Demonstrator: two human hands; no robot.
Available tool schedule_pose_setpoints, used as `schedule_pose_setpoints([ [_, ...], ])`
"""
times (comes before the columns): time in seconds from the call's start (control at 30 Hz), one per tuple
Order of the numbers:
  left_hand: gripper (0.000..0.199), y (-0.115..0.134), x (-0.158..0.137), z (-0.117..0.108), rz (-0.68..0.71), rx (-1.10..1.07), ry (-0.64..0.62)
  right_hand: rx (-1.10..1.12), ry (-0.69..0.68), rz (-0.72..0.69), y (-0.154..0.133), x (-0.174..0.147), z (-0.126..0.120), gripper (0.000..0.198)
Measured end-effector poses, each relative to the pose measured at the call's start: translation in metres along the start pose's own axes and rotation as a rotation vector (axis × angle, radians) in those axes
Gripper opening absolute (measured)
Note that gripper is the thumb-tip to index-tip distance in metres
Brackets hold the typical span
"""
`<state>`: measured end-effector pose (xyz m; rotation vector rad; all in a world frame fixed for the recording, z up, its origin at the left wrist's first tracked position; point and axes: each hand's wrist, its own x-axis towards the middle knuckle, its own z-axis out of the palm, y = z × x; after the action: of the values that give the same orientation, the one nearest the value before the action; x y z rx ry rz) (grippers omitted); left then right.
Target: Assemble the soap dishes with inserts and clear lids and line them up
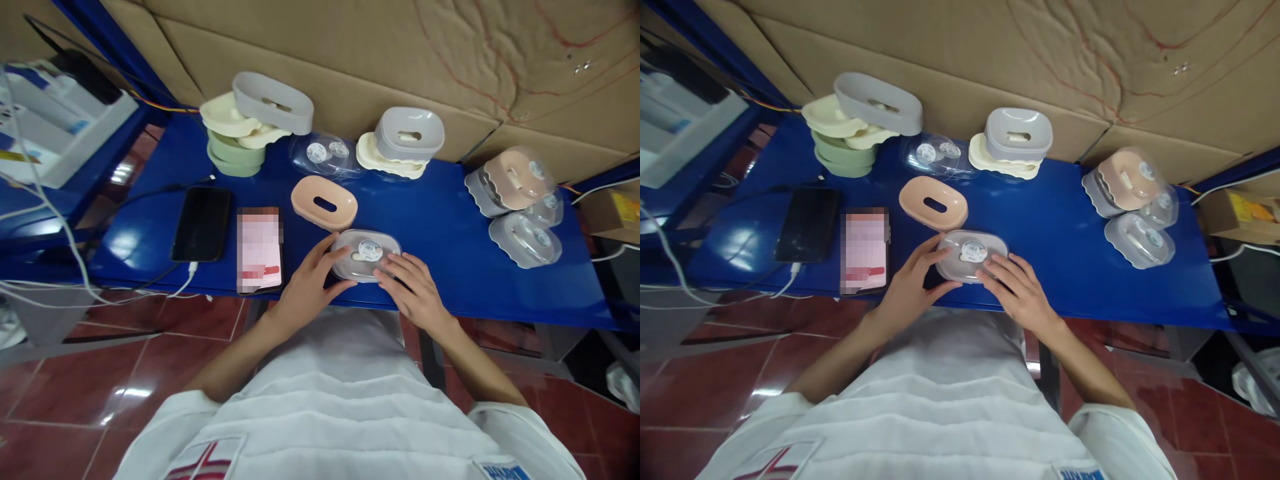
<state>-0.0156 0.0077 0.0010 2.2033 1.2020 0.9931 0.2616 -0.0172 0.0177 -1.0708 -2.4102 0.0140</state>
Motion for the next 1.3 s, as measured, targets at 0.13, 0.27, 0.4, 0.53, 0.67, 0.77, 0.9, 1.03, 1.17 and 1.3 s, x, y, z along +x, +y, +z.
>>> schedule_pose_setpoints([
  [0.13,0.065,-0.001,0.001,0.000,-0.034,-0.029,0.002,-0.016,-0.039,0.031,0.002,0.003,0.001,0.060],
  [0.27,0.065,-0.002,0.000,0.001,-0.025,-0.032,0.001,0.071,-0.063,0.043,0.002,0.006,0.003,0.059],
  [0.4,0.063,-0.003,-0.001,0.001,-0.020,-0.056,-0.002,0.126,-0.093,0.014,0.002,0.003,0.003,0.068],
  [0.53,0.066,-0.003,-0.001,0.002,-0.013,-0.067,-0.029,0.080,-0.071,0.021,0.000,0.001,0.004,0.067],
  [0.67,0.067,-0.003,0.000,0.001,-0.018,-0.057,-0.041,0.072,-0.030,0.018,-0.001,0.002,0.002,0.074],
  [0.77,0.066,-0.002,-0.001,0.001,-0.029,-0.041,-0.069,0.055,-0.073,0.052,-0.003,0.001,0.001,0.078],
  [0.9,0.066,-0.001,-0.001,0.000,-0.024,-0.021,-0.086,0.041,-0.090,0.074,-0.006,-0.001,0.002,0.080],
  [1.03,0.069,0.003,-0.001,-0.001,-0.022,-0.017,-0.101,-0.004,-0.083,0.094,0.004,-0.007,-0.005,0.077],
  [1.17,0.066,0.006,0.001,-0.003,-0.027,-0.015,-0.089,-0.131,0.018,0.242,0.033,-0.004,-0.026,0.071],
  [1.3,0.064,0.005,0.001,-0.001,0.005,0.031,0.009,-0.157,-0.001,0.256,0.043,0.039,-0.031,0.061],
])
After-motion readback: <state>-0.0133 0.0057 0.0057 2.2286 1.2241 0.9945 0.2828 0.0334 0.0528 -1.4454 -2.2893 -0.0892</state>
